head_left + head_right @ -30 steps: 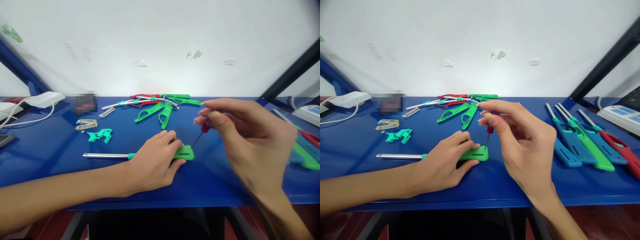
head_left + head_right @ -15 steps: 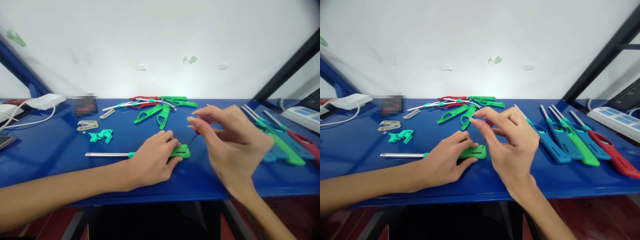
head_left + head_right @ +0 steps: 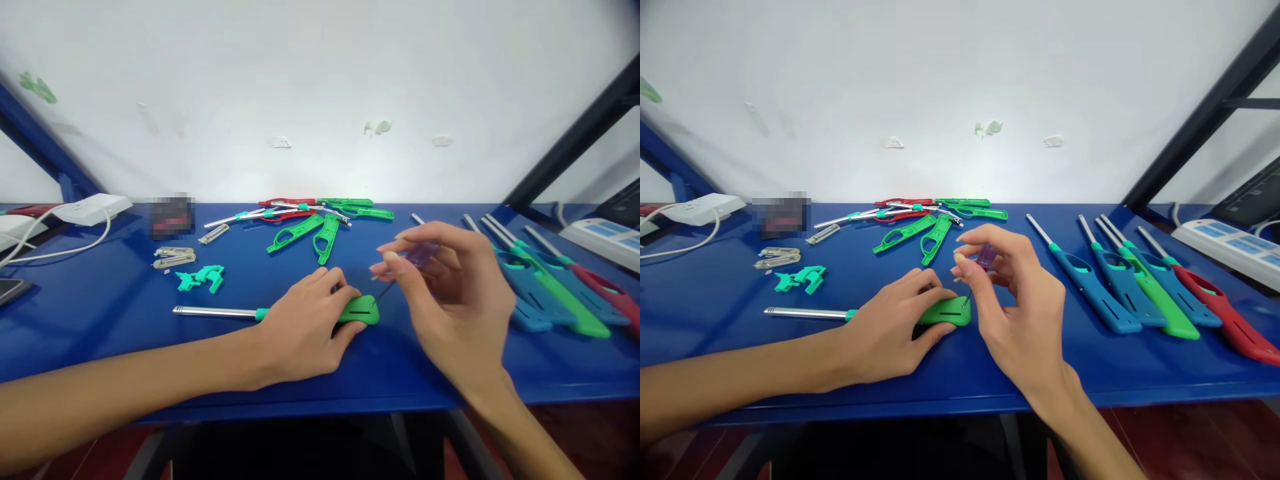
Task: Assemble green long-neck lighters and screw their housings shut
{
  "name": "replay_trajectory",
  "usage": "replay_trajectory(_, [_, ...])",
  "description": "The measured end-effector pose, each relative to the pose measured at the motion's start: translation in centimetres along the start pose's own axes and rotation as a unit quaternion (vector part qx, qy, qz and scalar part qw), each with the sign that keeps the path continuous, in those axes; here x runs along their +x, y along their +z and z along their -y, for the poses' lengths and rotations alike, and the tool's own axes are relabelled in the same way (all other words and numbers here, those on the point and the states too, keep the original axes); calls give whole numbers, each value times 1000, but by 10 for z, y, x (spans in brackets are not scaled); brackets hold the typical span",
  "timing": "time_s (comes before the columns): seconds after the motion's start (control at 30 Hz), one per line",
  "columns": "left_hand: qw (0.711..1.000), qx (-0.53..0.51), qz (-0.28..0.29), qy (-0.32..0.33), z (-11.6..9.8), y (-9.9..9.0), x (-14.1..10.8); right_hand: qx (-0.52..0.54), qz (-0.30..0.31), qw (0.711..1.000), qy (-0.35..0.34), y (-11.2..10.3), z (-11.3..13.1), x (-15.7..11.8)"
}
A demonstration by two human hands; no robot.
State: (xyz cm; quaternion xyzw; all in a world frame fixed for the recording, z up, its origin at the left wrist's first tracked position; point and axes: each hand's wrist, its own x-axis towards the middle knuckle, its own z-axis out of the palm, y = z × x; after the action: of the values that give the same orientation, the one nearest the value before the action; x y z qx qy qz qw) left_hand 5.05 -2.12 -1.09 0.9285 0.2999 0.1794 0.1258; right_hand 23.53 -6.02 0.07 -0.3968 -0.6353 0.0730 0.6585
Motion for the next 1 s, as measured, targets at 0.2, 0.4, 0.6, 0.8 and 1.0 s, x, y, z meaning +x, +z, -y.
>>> replay_trajectory(0.2, [1000,12,-3,7,1,-1,0,-3,-8,1000,2,-1,2,2])
replay_trajectory(0.4, [999,37,-5,18,-1,0,-2,1,-3,1000,-3,-2,2,2])
replay_trajectory(0.6, [998,55,-8,20,-1,1,-1,15,8,1000,9,-2,1,2])
replay_trajectory(0.8, [998,61,0,22,-1,0,-1,30,1,1000,-5,-2,5,1])
replay_trajectory(1.0, [999,39,1,19,0,0,1,14,28,999,-21,-8,7,6])
